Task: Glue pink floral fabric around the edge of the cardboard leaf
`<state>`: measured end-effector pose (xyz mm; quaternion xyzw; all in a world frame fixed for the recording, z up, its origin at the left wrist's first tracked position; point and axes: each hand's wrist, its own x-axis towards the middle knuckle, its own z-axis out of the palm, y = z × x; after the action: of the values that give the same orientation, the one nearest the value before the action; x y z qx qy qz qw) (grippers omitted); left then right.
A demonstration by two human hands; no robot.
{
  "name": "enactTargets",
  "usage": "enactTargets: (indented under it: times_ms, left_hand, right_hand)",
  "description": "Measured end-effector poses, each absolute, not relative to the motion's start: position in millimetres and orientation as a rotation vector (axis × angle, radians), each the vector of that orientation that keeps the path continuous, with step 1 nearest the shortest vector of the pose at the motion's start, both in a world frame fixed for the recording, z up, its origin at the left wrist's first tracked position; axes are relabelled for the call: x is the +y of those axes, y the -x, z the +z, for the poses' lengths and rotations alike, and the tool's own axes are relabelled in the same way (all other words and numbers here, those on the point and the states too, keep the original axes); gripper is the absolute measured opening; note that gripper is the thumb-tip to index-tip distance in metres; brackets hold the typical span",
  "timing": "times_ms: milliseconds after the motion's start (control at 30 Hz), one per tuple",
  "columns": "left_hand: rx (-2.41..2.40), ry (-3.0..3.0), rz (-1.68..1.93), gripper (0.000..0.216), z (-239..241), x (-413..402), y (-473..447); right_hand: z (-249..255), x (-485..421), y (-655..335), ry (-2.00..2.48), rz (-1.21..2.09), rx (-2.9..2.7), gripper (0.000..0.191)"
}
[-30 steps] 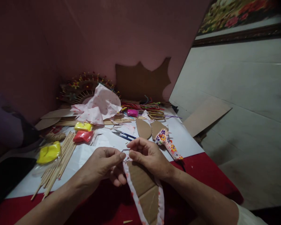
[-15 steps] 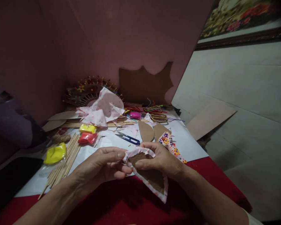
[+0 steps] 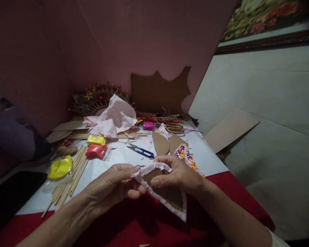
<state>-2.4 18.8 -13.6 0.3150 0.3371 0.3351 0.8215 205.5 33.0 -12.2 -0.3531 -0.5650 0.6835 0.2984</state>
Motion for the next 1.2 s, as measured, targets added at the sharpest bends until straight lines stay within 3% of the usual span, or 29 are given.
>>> enactTargets:
  times_ms: [333,467,600,700,800,1200]
  left_hand:
    - [0.961,-0.855,0.808,0.031,-11,11,-9]
    - [1.046,-0.850,0.912,0.026,-11,8,-12]
    - [0.944,-0.885,1.020,0.029,-10,8,-13]
    - [0.815,-0.901,1.058,0.019,-10,8,-12]
    - [0.781,-0.928,1.042,0.012,-12,9,-11]
    - [0.901,-0.988,1.086,0.023,-13,8,-8]
  right_hand:
    - [-13,31,-202,1.060,1.826,-1.367,0.034]
    - [-17,32,-200,1.038,1.867,-1.289,0.034]
    - [-19,33,-197,0.917,1.952,-1.149,0.036]
    - [-19,32,-195,0.888,1.962,-1.081,0.037]
    - [-19,31,-195,0.873,1.947,-1.071,0.038]
    - [-22,22,-187,0.913,1.708,-1.256,0.039]
